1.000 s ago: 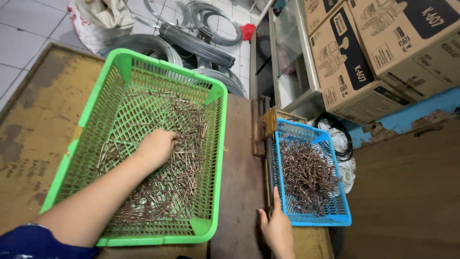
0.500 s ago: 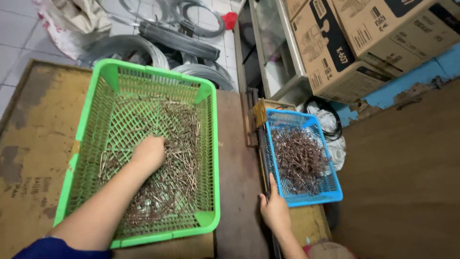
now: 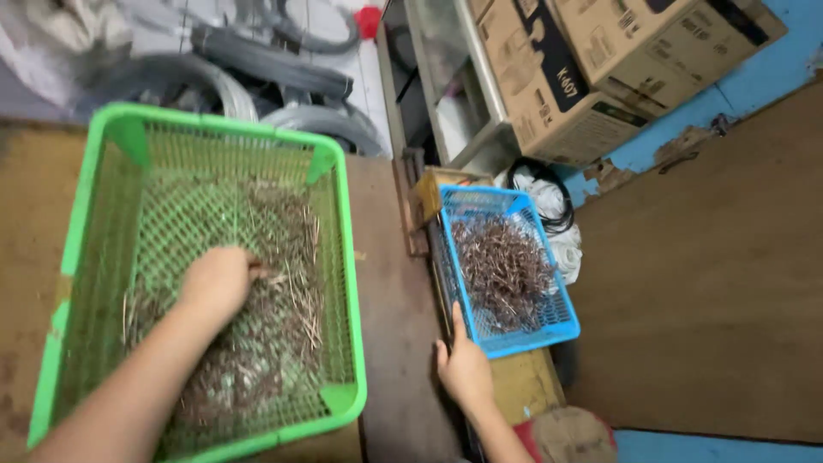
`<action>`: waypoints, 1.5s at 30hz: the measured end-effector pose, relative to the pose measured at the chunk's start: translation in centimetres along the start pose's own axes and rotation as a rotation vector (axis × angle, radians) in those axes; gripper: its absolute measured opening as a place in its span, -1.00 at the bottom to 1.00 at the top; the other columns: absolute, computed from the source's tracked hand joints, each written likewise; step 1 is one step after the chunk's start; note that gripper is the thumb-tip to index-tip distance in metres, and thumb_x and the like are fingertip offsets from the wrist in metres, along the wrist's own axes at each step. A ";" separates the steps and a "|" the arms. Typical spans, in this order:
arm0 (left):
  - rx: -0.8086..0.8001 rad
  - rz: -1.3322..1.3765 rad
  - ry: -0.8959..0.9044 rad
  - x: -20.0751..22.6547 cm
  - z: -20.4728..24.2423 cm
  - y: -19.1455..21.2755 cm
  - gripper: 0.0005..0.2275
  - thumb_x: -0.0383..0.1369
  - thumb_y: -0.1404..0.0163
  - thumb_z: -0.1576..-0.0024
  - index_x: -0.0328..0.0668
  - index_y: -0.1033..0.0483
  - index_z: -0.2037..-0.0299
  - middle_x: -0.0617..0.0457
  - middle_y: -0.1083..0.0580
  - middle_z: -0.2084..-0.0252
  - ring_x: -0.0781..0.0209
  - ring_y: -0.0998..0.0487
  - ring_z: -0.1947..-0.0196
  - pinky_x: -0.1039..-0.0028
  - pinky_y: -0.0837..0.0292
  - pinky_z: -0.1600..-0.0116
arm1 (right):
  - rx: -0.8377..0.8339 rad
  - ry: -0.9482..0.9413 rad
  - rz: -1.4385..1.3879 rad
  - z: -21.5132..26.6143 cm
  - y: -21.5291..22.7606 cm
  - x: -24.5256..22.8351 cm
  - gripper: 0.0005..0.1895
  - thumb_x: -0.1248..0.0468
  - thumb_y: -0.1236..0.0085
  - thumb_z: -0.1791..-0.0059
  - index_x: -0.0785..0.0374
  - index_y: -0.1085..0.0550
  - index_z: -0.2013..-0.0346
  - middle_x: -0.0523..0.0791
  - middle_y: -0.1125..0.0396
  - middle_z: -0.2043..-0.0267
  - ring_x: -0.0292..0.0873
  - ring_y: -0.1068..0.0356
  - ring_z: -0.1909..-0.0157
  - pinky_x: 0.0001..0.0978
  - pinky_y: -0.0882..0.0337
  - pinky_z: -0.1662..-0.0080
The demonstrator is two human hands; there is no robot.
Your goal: Picking up metal pins from a green basket, placing them into a manual machine, and pulling a lever to process them into a blue basket.
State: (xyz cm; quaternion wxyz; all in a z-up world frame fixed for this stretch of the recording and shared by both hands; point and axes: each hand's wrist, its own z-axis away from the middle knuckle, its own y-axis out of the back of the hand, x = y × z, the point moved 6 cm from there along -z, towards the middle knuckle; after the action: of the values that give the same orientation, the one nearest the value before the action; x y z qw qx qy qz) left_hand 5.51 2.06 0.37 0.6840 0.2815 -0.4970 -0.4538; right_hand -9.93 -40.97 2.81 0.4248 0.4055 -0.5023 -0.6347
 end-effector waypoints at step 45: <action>0.198 -0.147 -0.591 17.6 -1.4 0.7 -0.83 -0.27 -0.11 -0.24 0.10 -0.75 0.05 -0.07 -0.73 0.18 -0.15 -0.75 0.00 0.04 -0.69 -0.08 | -0.270 0.088 -0.251 1.1 12.7 -1.9 -0.02 0.07 -0.27 -0.06 -0.16 0.04 -0.68 0.36 -0.44 -0.19 0.44 -0.44 -0.24 0.28 -0.47 -0.20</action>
State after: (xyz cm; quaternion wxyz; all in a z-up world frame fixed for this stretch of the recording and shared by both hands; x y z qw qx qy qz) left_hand 8.69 -13.56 7.95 0.4447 0.2377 -0.6942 -0.5136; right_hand -8.65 -40.54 15.63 0.4145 0.4317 -0.3392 -0.7258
